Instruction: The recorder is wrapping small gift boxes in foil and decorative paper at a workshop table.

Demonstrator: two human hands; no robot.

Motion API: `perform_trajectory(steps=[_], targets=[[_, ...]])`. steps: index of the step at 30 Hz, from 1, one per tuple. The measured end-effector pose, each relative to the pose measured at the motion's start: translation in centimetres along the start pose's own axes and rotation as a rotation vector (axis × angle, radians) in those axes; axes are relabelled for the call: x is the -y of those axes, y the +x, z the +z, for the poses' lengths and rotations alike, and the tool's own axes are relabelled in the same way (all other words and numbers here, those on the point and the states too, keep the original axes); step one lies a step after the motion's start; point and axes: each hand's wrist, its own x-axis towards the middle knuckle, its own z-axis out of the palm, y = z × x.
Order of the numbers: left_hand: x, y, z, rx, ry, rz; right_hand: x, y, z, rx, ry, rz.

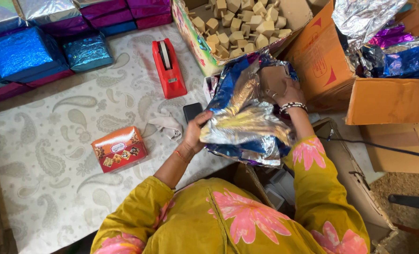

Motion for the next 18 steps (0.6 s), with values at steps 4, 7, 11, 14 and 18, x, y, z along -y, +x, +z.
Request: perform_trajectory(steps=[4, 7, 11, 14, 18], targets=[[1.3, -1.4, 1.8, -0.034, 0.238, 0.016, 1.3, -3.4, -3.1, -0.176, 0.114, -0.178], [1.6, -2.7, 4.4, 0.213, 0.421, 0.082, 5.9, -9.1, -7.6, -0.112, 0.676, -0.019], [1.8, -2.8, 5.9, 0.278, 0.462, 0.006, 8.6, -15.5, -11.3, 0.130, 0.655, -0.505], [2.1, -2.4, 5.5, 0.302, 0.472, -0.015, 10.4, -17.6, -10.9, 0.086, 0.417, -0.635], [0.7, -2.8, 8.8, 0.385, 0.750, 0.064, 5.3, -16.4, -5.1, -0.104, 0.078, -0.562]])
